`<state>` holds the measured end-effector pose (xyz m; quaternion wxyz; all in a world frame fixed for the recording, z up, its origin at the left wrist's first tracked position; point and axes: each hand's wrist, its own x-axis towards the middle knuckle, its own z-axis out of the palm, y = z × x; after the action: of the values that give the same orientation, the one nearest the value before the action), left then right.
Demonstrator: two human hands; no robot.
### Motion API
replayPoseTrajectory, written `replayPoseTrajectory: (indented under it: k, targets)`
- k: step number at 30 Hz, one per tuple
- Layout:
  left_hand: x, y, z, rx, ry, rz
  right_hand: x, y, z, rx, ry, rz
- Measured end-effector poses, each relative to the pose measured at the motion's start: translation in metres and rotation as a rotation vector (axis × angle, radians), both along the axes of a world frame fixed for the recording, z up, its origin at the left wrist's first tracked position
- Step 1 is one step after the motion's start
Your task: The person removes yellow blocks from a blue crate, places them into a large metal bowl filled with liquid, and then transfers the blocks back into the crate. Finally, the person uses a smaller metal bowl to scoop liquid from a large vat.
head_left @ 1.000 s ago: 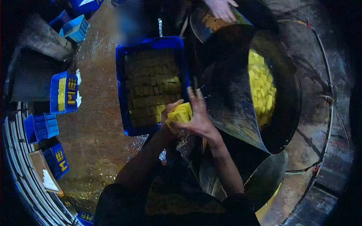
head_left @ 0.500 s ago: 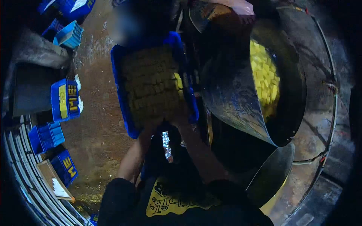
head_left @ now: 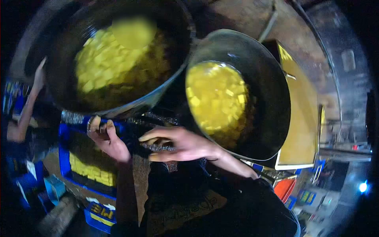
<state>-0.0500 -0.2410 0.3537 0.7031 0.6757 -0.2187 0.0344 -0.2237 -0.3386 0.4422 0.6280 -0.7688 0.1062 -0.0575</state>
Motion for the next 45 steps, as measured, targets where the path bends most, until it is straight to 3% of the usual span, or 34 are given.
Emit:
replayPoseTrajectory:
  k: [1, 3, 5, 7, 9, 11, 13, 15, 17, 19, 21, 23, 25, 27, 28, 29, 31, 33, 35, 37, 38, 40, 41, 43, 44, 45]
  targets:
    - [-0.028, -0.026, 0.045, 0.003, -0.016, -0.062, -0.038, -0.022, 0.021, 0.106, 0.055, -0.062]
    - [-0.09, -0.077, 0.1, -0.091, 0.081, -0.397, -0.113, -0.068, 0.039, 0.185, -0.048, -0.373]
    - [-0.133, -0.135, 0.099, -0.166, -0.15, -0.777, -0.167, -0.115, 0.01, 0.132, -0.047, -0.79]
    - [-0.187, -0.194, 0.097, 0.023, -0.271, -1.14, -0.224, -0.16, -0.04, -0.377, 0.361, -0.819]
    - [-0.234, -0.245, 0.05, 0.482, -0.296, -1.405, -0.272, -0.193, -0.125, -0.393, 0.78, -0.609]
    - [-0.272, -0.277, -0.033, 0.978, -0.365, -1.571, -0.293, -0.192, -0.194, -0.612, 0.957, -0.455]
    - [-0.299, -0.277, -0.084, 1.493, -0.469, -1.684, -0.297, -0.186, -0.225, -0.521, 1.097, -0.452]
    - [-0.311, -0.257, -0.12, 1.559, -0.54, -1.717, -0.301, -0.173, -0.261, -0.519, 1.071, -0.45]
    - [-0.313, -0.22, -0.152, 1.657, -0.692, -1.785, -0.304, -0.15, -0.294, -0.782, 1.106, -0.667]
    - [-0.31, -0.19, -0.181, 1.469, -0.986, -1.755, -0.311, -0.132, -0.342, -0.766, 1.156, -0.655]
    - [-0.308, -0.18, -0.223, 1.47, -1.019, -1.755, -0.318, -0.133, -0.359, -0.758, 1.202, -0.636]
    - [-0.303, -0.161, -0.287, 1.478, -1.044, -1.751, -0.327, -0.141, -0.36, -0.546, 1.068, -0.55]
    - [-0.302, -0.144, -0.351, 1.615, -0.675, -1.598, -0.325, -0.155, -0.329, -0.507, 1.124, -0.475]
    - [-0.297, -0.154, -0.323, 1.572, -0.396, -1.617, -0.335, -0.175, -0.332, -0.59, 1.019, -0.223]
    - [-0.293, -0.159, -0.31, 1.518, -0.217, -1.622, -0.349, -0.184, -0.349, -0.685, 0.736, -0.144]
    - [-0.29, -0.162, -0.3, 1.451, -0.017, -1.608, -0.357, -0.199, -0.365, -0.679, 0.734, -0.137]
    - [-0.284, -0.172, -0.279, 1.267, 0.408, -1.52, -0.367, -0.239, -0.393, 0.663, 0.178, -0.341]
    - [-0.284, -0.19, -0.261, 1.082, 0.663, -1.381, -0.382, -0.27, -0.429, 0.455, 0.412, -0.503]
    - [-0.289, -0.213, -0.262, 1.003, 0.718, -1.309, -0.299, -0.326, -0.269, -0.293, 0.816, -0.313]
    - [-0.297, -0.239, -0.284, 0.914, 0.36, -1.214, -0.274, -0.341, -0.26, -0.42, 0.881, -0.372]
    - [-0.297, -0.251, -0.272, 0.911, 0.359, -1.212, -0.264, -0.345, -0.259, -0.541, 0.945, -0.432]
    - [-0.295, -0.271, -0.232, 1.241, -1.145, -1.226, -0.235, -0.346, -0.275, -0.663, 0.918, -0.496]
    - [-0.298, -0.273, -0.239, 1.241, -1.146, -1.223, -0.224, -0.345, -0.287, -0.78, 0.89, -0.558]
    - [-0.305, -0.279, -0.249, 1.295, -0.746, -1.21, -0.213, -0.335, -0.317, -0.932, 0.775, -0.645]
    - [-0.305, -0.281, -0.248, 1.294, -0.747, -1.205, -0.211, -0.332, -0.334, -1.076, 0.655, -0.729]
    - [-0.306, -0.282, -0.244, 1.327, -0.567, -1.181, -0.211, -0.331, -0.354, -1.08, 0.65, -0.728]
